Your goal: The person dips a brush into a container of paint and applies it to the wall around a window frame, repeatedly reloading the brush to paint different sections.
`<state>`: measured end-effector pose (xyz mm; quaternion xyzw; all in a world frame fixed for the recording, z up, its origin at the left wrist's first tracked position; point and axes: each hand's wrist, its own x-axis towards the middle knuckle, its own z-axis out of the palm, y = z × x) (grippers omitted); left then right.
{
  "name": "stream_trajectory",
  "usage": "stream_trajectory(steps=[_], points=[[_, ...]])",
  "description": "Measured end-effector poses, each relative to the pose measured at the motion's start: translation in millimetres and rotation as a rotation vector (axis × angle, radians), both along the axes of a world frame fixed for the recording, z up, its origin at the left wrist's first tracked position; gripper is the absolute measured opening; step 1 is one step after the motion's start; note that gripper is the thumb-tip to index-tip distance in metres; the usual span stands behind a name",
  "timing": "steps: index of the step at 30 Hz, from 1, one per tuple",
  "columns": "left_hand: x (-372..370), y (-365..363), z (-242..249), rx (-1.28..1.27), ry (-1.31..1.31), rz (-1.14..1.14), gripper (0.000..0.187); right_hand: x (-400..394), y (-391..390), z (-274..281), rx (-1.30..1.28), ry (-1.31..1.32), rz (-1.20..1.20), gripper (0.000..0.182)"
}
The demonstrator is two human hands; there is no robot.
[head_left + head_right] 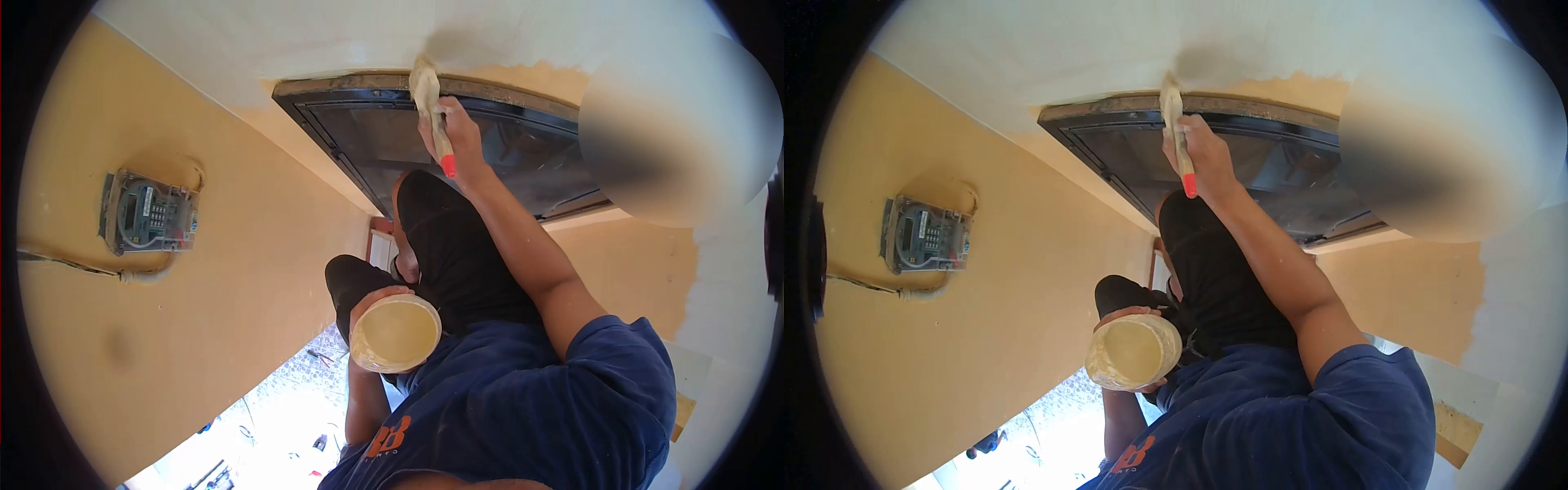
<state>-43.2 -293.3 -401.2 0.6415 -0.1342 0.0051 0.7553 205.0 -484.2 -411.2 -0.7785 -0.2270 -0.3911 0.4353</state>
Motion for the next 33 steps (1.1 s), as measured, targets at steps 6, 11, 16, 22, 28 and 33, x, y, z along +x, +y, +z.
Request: stream_trajectory(steps=[6,11,16,22,28,33], points=[[9,8,-2,-0.002,0.035,0.008,0.092,30,1,5,-0.021,-0.107,-0.105,0.026],[20,9,-1,-0.014,0.056,0.02,0.093,20,-67,4,-0.263,-0.036,-0.217,0.023],[29,11,-4,0.017,-0.021,0.015,0.094,-17,-121,2,-0.234,-0.027,-0.44,0.02],[30,3,-10,0.053,-0.138,0.01,0.096,-10,-92,2,0.681,0.475,-0.014,0.017],[27,-15,4,0.038,-0.137,0.039,0.1,32,-10,8,-0.159,-0.023,-0.152,0.021],[28,-23,16,0.121,-0.107,0.065,0.098,24,-2,11,-0.205,0.062,-0.083,0.022]])
